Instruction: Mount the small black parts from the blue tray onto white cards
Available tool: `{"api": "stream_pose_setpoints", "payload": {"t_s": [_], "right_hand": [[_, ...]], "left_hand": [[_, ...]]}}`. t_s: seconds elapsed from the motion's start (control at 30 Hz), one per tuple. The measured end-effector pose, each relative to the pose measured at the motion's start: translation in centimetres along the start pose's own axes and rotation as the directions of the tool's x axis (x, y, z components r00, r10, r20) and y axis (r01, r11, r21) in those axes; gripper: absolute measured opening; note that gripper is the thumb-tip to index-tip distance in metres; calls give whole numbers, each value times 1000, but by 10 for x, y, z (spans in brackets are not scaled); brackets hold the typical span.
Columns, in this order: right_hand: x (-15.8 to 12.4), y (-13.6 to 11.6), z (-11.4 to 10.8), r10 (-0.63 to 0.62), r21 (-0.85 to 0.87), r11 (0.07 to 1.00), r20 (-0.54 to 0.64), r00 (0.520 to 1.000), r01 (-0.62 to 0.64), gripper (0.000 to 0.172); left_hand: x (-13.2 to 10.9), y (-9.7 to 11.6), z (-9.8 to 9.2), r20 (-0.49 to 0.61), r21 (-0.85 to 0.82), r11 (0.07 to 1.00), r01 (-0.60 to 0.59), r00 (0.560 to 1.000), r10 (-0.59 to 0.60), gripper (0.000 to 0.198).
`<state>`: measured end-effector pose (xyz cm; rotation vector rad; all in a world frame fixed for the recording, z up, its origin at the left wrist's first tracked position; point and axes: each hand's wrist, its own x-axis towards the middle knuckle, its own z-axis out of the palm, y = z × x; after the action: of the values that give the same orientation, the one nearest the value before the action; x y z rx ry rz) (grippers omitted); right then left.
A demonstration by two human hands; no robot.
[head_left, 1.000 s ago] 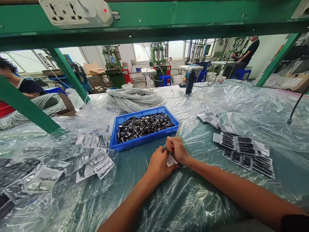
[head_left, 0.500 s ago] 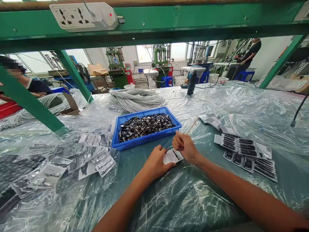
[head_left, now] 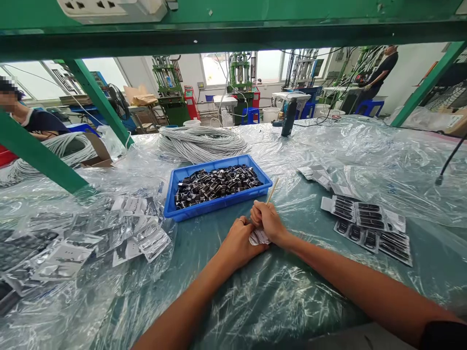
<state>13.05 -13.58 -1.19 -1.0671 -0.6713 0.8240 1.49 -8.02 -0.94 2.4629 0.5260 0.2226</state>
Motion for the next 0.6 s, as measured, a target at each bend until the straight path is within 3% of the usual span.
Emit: {"api": "stream_pose_setpoints", "payload": {"t_s": [0.17, 0.23, 0.3, 0.4, 0.53, 0.6], "right_hand": [[-22, -14, -9, 165, -196, 973, 215, 962, -123, 48], [-22, -22, -14, 230, -184, 965, 261, 937, -186, 49], [-17, -28, -19, 194, -63, 981, 227, 954, -184, 50], [-7, -33, -21, 39, 141, 988, 116, 992, -55, 53], [-3, -25, -16, 2, 200, 980, 72, 997, -16, 54], [-3, -18, -11, 17, 178, 983, 80, 997, -31, 53]], "left_hand": [[-2, 3, 3, -7, -12, 1000, -17, 1000, 17, 23], [-2, 2, 2, 5, -2, 1000, -27, 1000, 27, 26], [-2, 0, -3, 25, 5, 999, -41, 999, 40, 44], [-3, -3, -14, 56, 46, 998, -48, 997, 45, 69], [-2, -3, -16, 94, 93, 996, -8, 996, -1, 46], [-1, -3, -11, 71, 80, 997, 8, 997, -13, 45]]}}
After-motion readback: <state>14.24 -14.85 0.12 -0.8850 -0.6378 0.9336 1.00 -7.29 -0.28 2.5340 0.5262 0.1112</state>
